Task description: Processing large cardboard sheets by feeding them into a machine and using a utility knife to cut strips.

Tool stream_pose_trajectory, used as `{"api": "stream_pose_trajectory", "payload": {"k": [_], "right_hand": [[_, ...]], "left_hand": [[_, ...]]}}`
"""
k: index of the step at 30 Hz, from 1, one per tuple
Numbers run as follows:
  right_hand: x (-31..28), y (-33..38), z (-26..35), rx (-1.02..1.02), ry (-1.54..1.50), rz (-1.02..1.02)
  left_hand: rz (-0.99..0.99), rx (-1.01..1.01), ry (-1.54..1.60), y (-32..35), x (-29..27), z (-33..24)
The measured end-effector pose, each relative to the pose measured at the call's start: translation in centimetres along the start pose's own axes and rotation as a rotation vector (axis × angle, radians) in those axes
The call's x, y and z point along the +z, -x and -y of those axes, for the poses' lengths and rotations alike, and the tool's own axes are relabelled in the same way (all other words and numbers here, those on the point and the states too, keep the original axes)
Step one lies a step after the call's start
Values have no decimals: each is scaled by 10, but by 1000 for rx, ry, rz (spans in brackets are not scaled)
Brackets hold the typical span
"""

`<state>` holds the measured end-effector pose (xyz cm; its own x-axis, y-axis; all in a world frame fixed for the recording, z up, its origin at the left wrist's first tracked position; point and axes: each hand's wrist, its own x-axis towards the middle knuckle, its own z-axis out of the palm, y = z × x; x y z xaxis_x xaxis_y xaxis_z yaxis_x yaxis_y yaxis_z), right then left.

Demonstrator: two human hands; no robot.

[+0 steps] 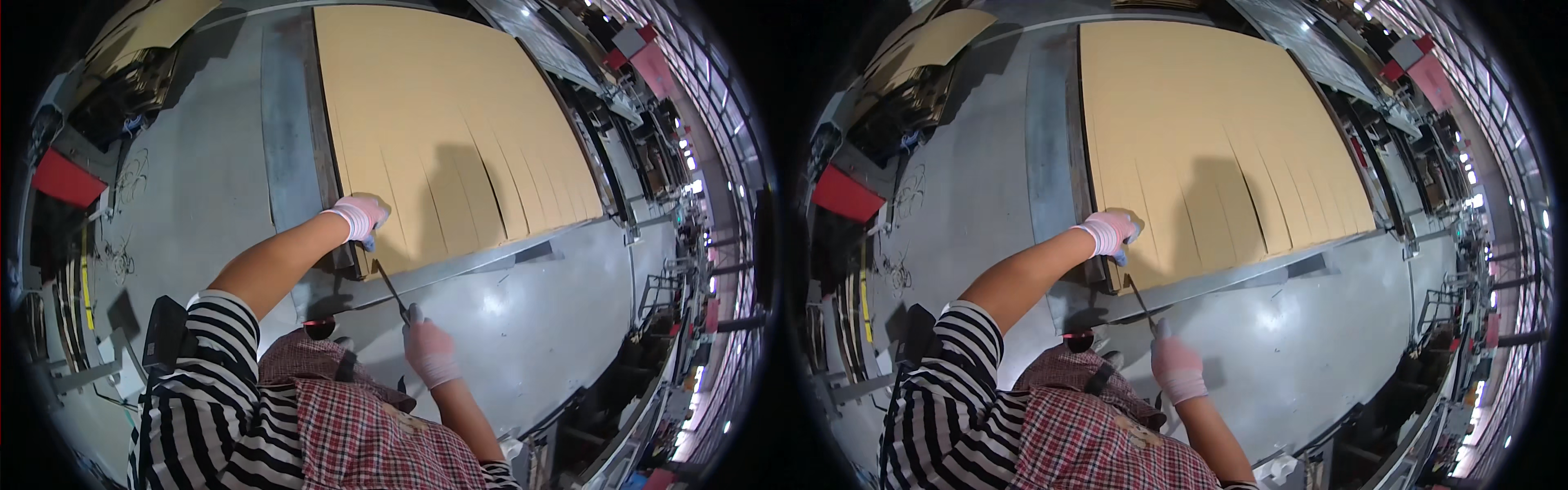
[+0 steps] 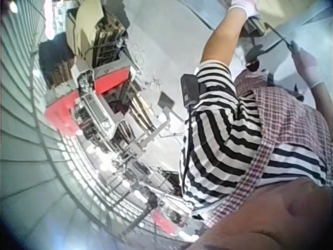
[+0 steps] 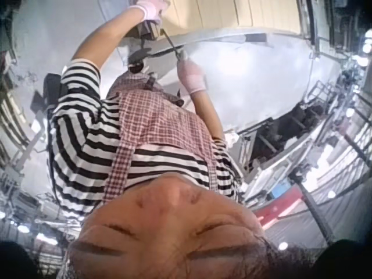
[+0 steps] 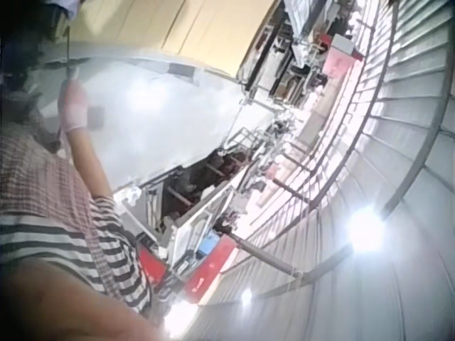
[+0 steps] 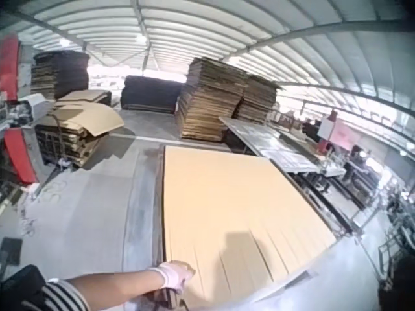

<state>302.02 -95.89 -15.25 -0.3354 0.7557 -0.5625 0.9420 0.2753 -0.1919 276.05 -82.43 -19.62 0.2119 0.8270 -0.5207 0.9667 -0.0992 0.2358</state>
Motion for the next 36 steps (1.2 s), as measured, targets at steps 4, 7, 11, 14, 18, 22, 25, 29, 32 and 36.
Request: {"api": "stream_pose_trajectory", "payload": {"k": [4, 7, 11, 14, 18, 22, 25, 29, 32, 36], "right_hand": [[-20, 5, 16, 3, 125, 0], [-21, 3, 30, 57, 175, 22], [-29, -14, 65, 104, 252, 32], [-44, -41, 78, 53, 259, 54], [-34, -99, 84, 179, 348, 248], [25, -116, 62, 258, 202, 185], [50, -124, 44, 254, 68, 107], [33, -120, 33, 182, 3, 128], [25, -114, 14, 167, -20, 170], [30, -123, -18, 144, -11, 202]], "left_hand": [[-57, 97, 13, 0, -5, -1], [-7, 62, -11, -8, -2, 6], [45, 80, 70, -20, 9, 19], [58, 82, 78, -18, 1, 13], [56, 62, 104, -38, 12, 22], [51, 96, 97, -37, 3, 22], [35, 79, 103, -31, -4, 9], [42, 70, 110, -47, -8, 9], [38, 58, 82, -70, 2, 13], [30, 59, 11, -86, -5, -10]]}}
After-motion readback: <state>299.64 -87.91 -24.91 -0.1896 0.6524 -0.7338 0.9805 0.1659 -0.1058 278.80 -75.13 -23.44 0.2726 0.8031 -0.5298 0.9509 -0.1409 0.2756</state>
